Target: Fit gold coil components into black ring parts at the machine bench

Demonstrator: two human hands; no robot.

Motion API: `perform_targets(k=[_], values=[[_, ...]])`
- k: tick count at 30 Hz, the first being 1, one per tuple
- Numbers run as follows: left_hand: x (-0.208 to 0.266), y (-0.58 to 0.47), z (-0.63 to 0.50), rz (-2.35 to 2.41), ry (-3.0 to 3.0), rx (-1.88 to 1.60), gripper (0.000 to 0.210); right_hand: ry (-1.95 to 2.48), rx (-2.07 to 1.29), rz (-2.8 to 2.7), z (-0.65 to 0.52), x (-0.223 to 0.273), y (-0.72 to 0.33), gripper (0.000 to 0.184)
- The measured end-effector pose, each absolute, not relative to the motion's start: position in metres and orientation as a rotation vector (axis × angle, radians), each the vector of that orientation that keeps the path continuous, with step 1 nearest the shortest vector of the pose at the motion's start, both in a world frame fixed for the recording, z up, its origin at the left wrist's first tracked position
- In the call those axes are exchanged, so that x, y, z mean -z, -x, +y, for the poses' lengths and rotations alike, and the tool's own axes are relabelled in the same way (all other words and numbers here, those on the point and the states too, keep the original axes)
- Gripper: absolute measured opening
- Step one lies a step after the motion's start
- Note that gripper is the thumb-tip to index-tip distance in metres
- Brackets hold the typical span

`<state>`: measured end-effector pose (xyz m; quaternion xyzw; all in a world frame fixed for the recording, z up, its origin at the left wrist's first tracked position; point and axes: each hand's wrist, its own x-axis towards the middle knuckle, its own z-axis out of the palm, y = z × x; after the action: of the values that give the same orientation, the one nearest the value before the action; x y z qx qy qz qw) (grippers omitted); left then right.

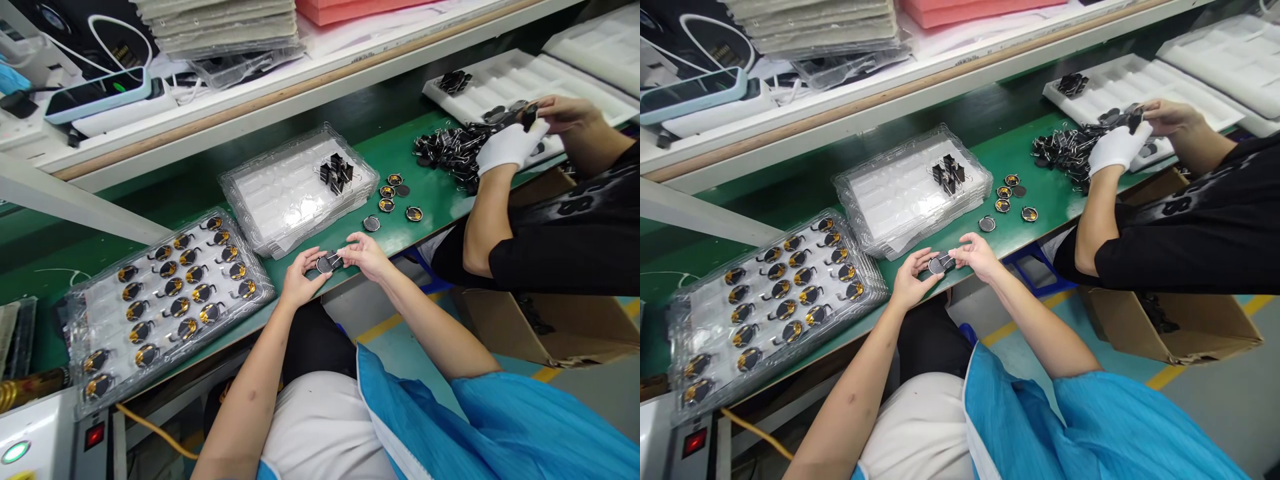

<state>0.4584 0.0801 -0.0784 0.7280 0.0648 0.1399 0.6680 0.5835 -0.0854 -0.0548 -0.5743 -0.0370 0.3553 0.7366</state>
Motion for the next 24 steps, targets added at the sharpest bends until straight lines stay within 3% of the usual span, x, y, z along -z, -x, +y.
perform_targets(k=[3, 8, 14, 19, 24], values=[[0.078, -0.462, 0.081, 0.270, -1.556, -0.298, 0.073, 1.217, -0.745, -0.072, -0.081, 0.057, -0.577, 0.075], [0.075, -0.466, 0.087, 0.371, -1.491, -0.324, 0.041, 1.341, -0.687, -0.298, -0.078, 0.058, -0.594, 0.056], [0.074, -0.463, 0.094, 0.411, -1.512, -0.483, 0.039, 2.083, 0.311, -0.169, -0.108, 0.045, -0.719, 0.021], [0.071, -0.464, 0.093, 0.372, -1.546, -0.487, 0.038, 2.486, 0.415, 0.196, -0.120, 0.042, -0.800, 0.032], [0.068, -0.464, 0.095, 0.325, -1.601, -0.491, 0.041, 2.596, 0.325, 0.416, -0.128, 0.049, -0.830, 0.032]])
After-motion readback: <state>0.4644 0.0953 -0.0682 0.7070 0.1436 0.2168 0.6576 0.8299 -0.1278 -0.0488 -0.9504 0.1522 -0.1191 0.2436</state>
